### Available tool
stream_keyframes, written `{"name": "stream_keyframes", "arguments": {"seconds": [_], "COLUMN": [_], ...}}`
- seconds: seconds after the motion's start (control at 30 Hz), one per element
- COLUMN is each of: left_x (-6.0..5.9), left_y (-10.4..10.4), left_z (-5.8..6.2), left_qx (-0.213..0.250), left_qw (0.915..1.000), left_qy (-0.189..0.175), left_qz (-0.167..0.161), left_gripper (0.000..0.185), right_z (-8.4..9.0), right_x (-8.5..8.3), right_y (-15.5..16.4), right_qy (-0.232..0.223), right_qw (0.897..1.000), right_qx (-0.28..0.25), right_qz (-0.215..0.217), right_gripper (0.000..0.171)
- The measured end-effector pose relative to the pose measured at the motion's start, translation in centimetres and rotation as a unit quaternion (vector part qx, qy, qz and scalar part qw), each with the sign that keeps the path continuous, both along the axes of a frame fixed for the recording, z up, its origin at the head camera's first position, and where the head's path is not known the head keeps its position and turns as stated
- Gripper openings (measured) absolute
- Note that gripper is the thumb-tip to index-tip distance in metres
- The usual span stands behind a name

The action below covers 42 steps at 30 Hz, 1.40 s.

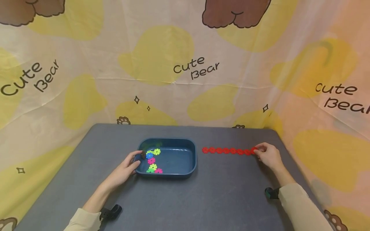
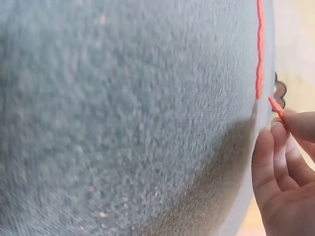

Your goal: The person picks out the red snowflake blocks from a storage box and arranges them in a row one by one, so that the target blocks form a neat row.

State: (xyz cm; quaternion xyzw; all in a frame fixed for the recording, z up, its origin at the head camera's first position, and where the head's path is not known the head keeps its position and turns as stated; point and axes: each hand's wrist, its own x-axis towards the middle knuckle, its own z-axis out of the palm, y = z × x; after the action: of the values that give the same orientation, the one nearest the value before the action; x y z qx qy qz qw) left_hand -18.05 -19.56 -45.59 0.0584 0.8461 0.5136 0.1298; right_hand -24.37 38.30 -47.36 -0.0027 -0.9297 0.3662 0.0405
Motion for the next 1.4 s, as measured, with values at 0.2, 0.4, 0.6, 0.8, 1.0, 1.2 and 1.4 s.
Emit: {"name": "stream_keyframes", "arguments": {"seconds": [0.2, 0.4, 0.6, 0.8, 1.0, 1.2, 1.4], "left_x": [-0.4, -1.1, -1.0, -0.9, -1.1, -1.1, -1.0], "left_y": [-0.3, -0.8, -0.8, -0.7, -0.9, -0.8, -0.5], "left_z": [-1.1, -3.0, -2.9, -2.8, -2.8, -2.5, -2.1], "left_qx": [0.003, 0.01, 0.011, 0.012, 0.009, 0.0, -0.02], "left_qw": [1.0, 0.9997, 0.9997, 0.9998, 0.9998, 0.9996, 0.9989], "left_qy": [0.007, 0.023, 0.018, 0.014, 0.016, 0.027, 0.043], "left_qz": [0.004, 0.008, 0.009, 0.011, 0.006, 0.005, 0.008], "left_gripper": [0.05, 0.048, 0.048, 0.049, 0.048, 0.049, 0.05], "right_z": [-0.2, -0.3, -0.4, -0.4, 0.1, 1.3, 2.5], "right_x": [-0.4, -0.6, -0.9, -1.1, -0.7, -0.1, 1.0], "right_y": [0.4, 0.3, 0.7, 0.8, 0.6, 0.0, -1.9], "right_qy": [-0.019, -0.035, -0.049, -0.05, -0.043, -0.018, 0.001], "right_qw": [1.0, 0.999, 0.999, 0.998, 0.998, 0.998, 0.998], "right_qx": [0.006, 0.005, 0.016, 0.03, 0.041, 0.047, 0.042], "right_qz": [-0.003, -0.008, 0.008, 0.022, 0.019, 0.027, 0.036], "right_gripper": [0.033, 0.031, 0.031, 0.031, 0.033, 0.034, 0.034]}}
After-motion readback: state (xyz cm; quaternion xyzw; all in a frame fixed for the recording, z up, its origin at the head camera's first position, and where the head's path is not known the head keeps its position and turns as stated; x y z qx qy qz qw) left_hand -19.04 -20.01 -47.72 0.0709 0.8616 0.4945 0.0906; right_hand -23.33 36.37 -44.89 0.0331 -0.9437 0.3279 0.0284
